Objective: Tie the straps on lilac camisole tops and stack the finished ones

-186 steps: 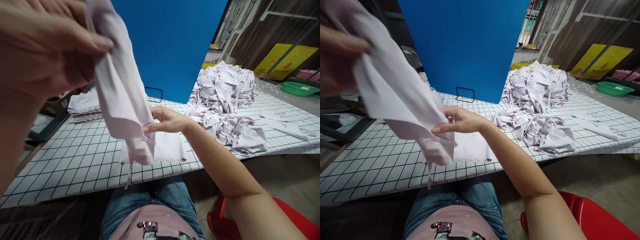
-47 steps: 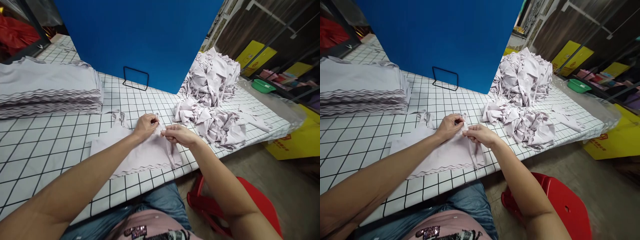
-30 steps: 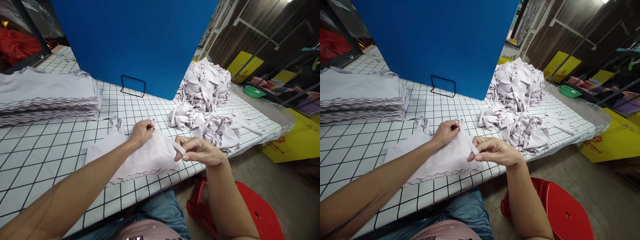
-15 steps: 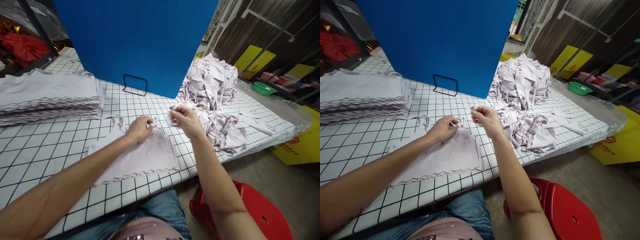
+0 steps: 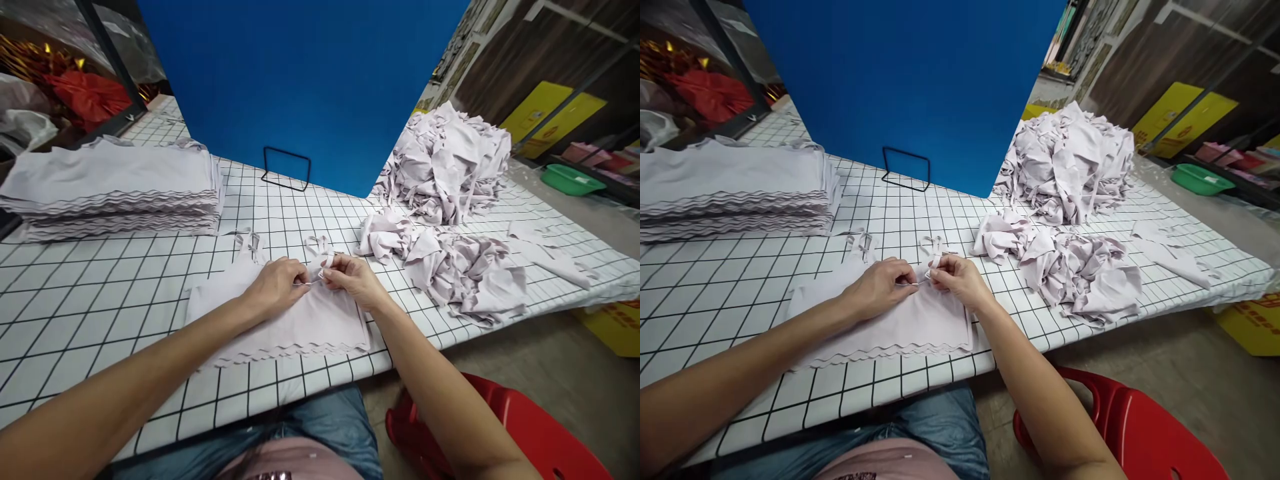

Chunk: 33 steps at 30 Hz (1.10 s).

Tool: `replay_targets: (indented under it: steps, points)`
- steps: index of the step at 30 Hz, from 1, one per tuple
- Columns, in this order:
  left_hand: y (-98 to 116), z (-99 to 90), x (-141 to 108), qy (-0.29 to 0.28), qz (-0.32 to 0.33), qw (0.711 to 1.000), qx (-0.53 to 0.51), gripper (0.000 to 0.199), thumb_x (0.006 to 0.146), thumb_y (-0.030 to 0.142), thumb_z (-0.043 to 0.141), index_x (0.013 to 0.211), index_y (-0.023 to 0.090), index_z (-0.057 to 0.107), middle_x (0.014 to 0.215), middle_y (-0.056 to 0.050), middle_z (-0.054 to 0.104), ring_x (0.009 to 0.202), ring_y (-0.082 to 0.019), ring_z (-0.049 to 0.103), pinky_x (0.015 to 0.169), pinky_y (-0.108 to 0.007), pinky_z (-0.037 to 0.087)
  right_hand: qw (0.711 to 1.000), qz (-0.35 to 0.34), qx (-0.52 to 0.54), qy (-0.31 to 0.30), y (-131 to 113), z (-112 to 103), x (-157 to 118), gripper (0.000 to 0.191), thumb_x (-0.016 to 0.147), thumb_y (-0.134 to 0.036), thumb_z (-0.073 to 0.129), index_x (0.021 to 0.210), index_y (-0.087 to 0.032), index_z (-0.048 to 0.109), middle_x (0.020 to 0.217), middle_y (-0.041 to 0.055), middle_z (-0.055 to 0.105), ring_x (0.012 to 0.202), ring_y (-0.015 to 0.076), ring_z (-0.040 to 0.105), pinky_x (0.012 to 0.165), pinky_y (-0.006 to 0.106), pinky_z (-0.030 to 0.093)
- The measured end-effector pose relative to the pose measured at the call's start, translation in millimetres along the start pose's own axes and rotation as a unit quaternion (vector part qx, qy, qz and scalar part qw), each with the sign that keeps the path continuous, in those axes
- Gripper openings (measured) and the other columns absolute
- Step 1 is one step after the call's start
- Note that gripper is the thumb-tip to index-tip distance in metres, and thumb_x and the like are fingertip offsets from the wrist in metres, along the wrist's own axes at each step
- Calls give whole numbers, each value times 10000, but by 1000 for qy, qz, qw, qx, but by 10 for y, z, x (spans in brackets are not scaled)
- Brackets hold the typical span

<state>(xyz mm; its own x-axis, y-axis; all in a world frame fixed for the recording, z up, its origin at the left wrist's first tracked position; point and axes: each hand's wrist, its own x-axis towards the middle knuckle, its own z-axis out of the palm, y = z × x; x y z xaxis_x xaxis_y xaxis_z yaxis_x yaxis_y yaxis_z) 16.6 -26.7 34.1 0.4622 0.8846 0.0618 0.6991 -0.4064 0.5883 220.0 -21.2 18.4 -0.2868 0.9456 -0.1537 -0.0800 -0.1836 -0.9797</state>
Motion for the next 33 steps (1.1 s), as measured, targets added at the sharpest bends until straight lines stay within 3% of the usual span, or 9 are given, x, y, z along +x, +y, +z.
replay_targets:
  steps: [5, 9, 17, 20, 22, 24, 26, 29, 33]
  points:
    - [71, 77, 19, 26, 16, 999, -34, 95, 830, 237, 627, 743, 211, 654, 819, -25, 686, 840, -209, 593, 734, -334, 453, 998, -60, -8, 23, 31, 14, -56, 254, 726, -335, 787, 856, -177, 637, 796, 3, 646, 679, 91, 599, 567, 195, 518]
    - [45, 162, -6, 37, 10, 996, -74, 122, 846, 254, 611, 762, 209, 686, 806, -19, 691, 797, -192, 614, 704, -313, 463, 996, -77, -48, -7, 53, 91, -87, 250, 770, -384, 747, 870, -184, 634, 847, 9, 618, 615, 94, 575, 461, 211, 518]
    - [2, 105, -43, 42, -5, 991, -127, 170, 878, 295, 592, 825, 190, 714, 837, -18, 704, 797, -172, 627, 710, -292, 463, 982, -110, -155, 5, 95, 78, -94, 203, 815, -374, 705, 846, -193, 619, 769, -11, 588, 582, 94, 549, 504, 239, 508]
    - [2, 111, -43, 57, 14, 992, -112, 157, 873, 259, 596, 797, 179, 707, 788, -17, 689, 773, -168, 605, 701, -293, 451, 944, -177, -268, 76, 46, 47, -114, 147, 855, -343, 663, 892, -206, 625, 839, 25, 640, 710, 146, 592, 601, 287, 499]
    - [0, 126, -41, 65, 32, 992, -102, 150, 869, 238, 596, 785, 176, 702, 766, -17, 683, 766, -168, 595, 708, -298, 450, 886, -264, -359, 126, -7, 49, -127, 131, 884, -309, 627, 973, -214, 628, 961, 59, 661, 873, 195, 599, 715, 340, 496]
    - [-4, 143, -42, 70, 47, 992, -89, 139, 861, 199, 587, 785, 172, 700, 773, -21, 688, 777, -171, 596, 728, -305, 454, 826, -338, -441, 94, -58, 73, -133, 189, 904, -271, 596, 1085, -222, 620, 1100, 78, 657, 1033, 233, 564, 856, 405, 466]
    - [-8, 156, -44, 72, 56, 993, -72, 129, 840, 151, 579, 799, 167, 700, 812, -27, 698, 804, -177, 604, 756, -316, 456, 791, -352, -500, 10, -87, 102, -126, 262, 917, -247, 579, 1178, -231, 601, 1146, 70, 661, 1091, 247, 525, 933, 440, 416]
    - [-10, 166, -48, 70, 61, 995, -34, 131, 828, 131, 572, 780, 164, 690, 802, -24, 693, 803, -185, 605, 783, -345, 442, 786, -295, -541, -49, -76, 106, -111, 230, 933, -259, 576, 1156, -231, 626, 1013, 52, 693, 1014, 241, 509, 891, 422, 393]
    - [3, 175, -51, 63, 67, 996, 3, 128, 850, 166, 572, 790, 162, 684, 765, -14, 681, 784, -189, 604, 795, -384, 419, 797, -256, -546, -34, -27, 45, -126, 95, 926, -270, 606, 956, -209, 671, 861, 38, 678, 925, 221, 498, 861, 402, 359]
